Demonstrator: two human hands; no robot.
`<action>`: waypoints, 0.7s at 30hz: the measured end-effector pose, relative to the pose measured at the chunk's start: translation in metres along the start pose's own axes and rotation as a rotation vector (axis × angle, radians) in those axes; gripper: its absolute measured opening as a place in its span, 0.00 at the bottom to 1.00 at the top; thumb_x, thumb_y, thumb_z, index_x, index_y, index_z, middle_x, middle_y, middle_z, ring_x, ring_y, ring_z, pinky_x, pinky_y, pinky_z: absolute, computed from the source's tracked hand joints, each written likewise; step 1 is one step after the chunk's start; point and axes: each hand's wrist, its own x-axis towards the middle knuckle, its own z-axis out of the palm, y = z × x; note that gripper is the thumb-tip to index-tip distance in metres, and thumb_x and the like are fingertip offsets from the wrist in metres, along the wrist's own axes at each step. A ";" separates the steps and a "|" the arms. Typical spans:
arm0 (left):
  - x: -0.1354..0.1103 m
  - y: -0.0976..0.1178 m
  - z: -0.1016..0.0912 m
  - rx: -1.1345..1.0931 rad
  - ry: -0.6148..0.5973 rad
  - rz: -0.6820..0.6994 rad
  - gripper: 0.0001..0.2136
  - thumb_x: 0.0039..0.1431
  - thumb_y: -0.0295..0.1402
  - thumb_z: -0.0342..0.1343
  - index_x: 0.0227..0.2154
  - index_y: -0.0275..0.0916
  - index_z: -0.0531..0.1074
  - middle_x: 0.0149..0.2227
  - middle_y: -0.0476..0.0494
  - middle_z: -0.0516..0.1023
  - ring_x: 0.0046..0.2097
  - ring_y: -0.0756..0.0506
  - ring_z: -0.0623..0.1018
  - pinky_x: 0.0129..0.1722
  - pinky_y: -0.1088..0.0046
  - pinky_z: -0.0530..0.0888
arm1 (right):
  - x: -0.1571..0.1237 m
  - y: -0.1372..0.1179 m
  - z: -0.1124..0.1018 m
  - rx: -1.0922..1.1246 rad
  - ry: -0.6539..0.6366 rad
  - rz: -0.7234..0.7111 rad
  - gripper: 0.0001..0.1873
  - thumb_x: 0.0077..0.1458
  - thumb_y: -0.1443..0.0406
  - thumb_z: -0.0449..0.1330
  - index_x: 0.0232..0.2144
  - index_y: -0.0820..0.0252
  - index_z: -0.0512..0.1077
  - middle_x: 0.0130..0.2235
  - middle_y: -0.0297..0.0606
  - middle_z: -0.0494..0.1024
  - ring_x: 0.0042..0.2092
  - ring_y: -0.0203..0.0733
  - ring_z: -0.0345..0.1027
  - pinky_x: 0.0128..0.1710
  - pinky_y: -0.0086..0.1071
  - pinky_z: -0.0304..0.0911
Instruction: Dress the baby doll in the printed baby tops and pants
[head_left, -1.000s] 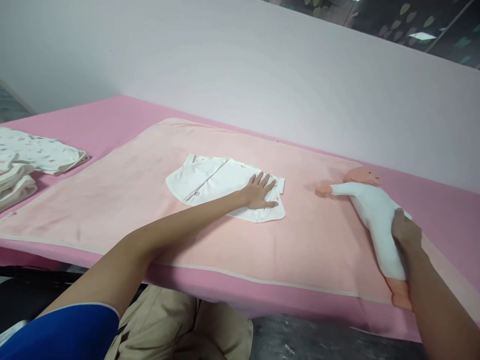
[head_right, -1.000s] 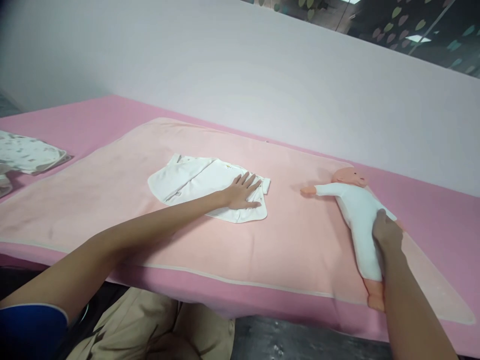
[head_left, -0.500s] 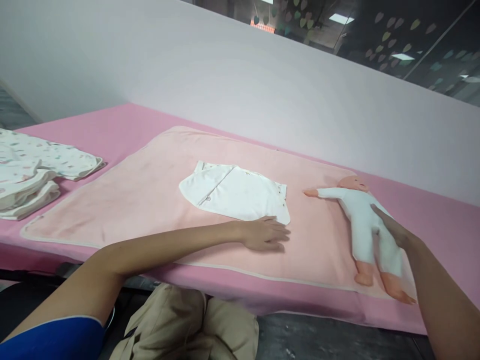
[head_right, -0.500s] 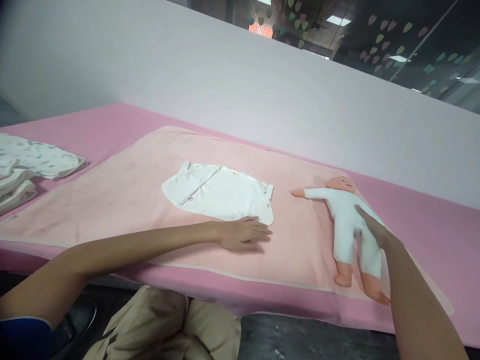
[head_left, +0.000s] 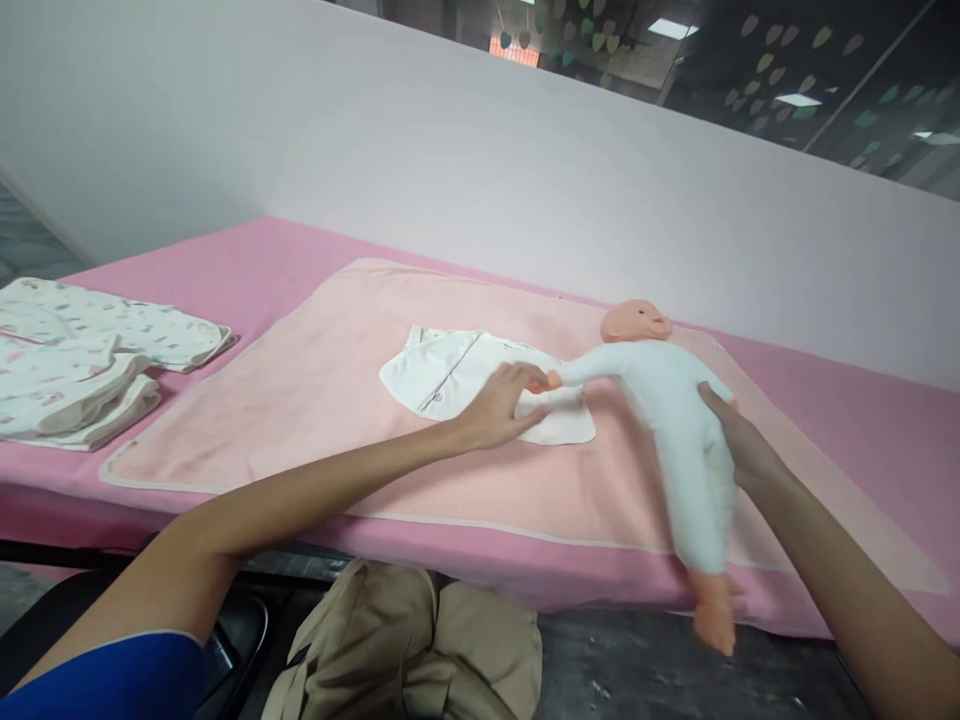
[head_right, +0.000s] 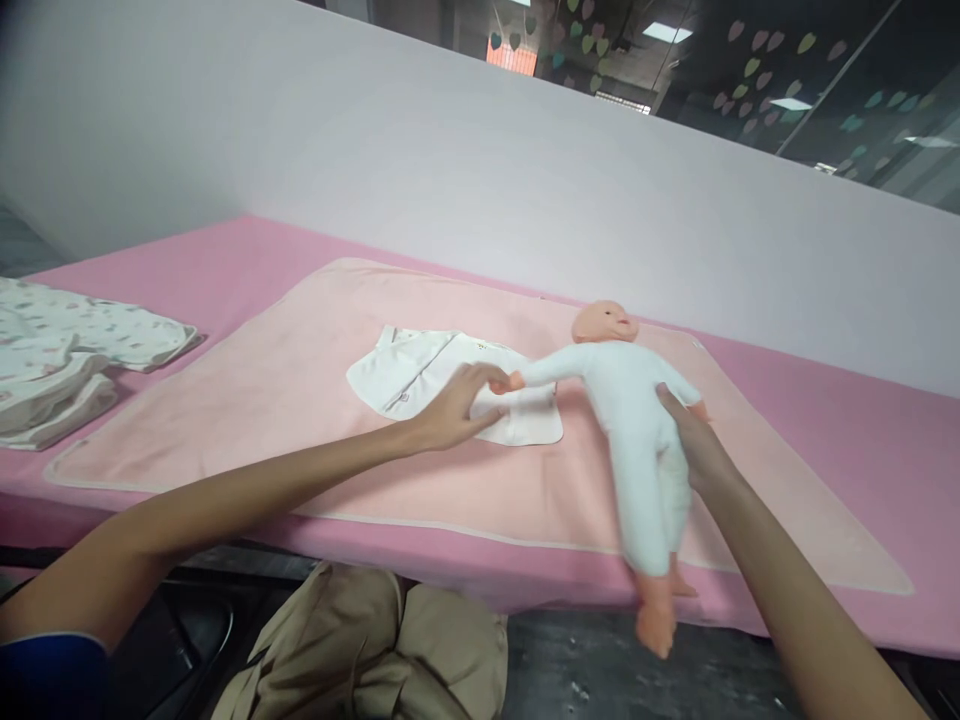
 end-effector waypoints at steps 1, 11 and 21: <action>0.003 -0.003 -0.006 0.042 0.101 -0.061 0.26 0.72 0.56 0.55 0.62 0.43 0.71 0.66 0.36 0.76 0.67 0.35 0.73 0.71 0.54 0.69 | -0.011 -0.009 0.017 0.055 0.012 0.007 0.51 0.60 0.35 0.62 0.72 0.63 0.71 0.59 0.68 0.81 0.59 0.73 0.79 0.53 0.53 0.78; 0.042 -0.062 -0.080 0.391 -0.101 -0.340 0.20 0.72 0.54 0.54 0.52 0.42 0.68 0.47 0.38 0.85 0.46 0.33 0.83 0.44 0.61 0.73 | -0.072 -0.069 0.160 0.146 -0.309 -0.027 0.49 0.64 0.32 0.60 0.66 0.67 0.74 0.55 0.61 0.84 0.55 0.66 0.80 0.58 0.54 0.77; 0.036 -0.121 -0.108 0.436 -0.178 -0.318 0.17 0.74 0.53 0.50 0.51 0.45 0.67 0.54 0.39 0.85 0.48 0.35 0.83 0.43 0.65 0.70 | -0.082 -0.081 0.214 0.211 -0.362 -0.089 0.46 0.63 0.37 0.67 0.71 0.59 0.69 0.70 0.50 0.76 0.68 0.61 0.73 0.69 0.52 0.70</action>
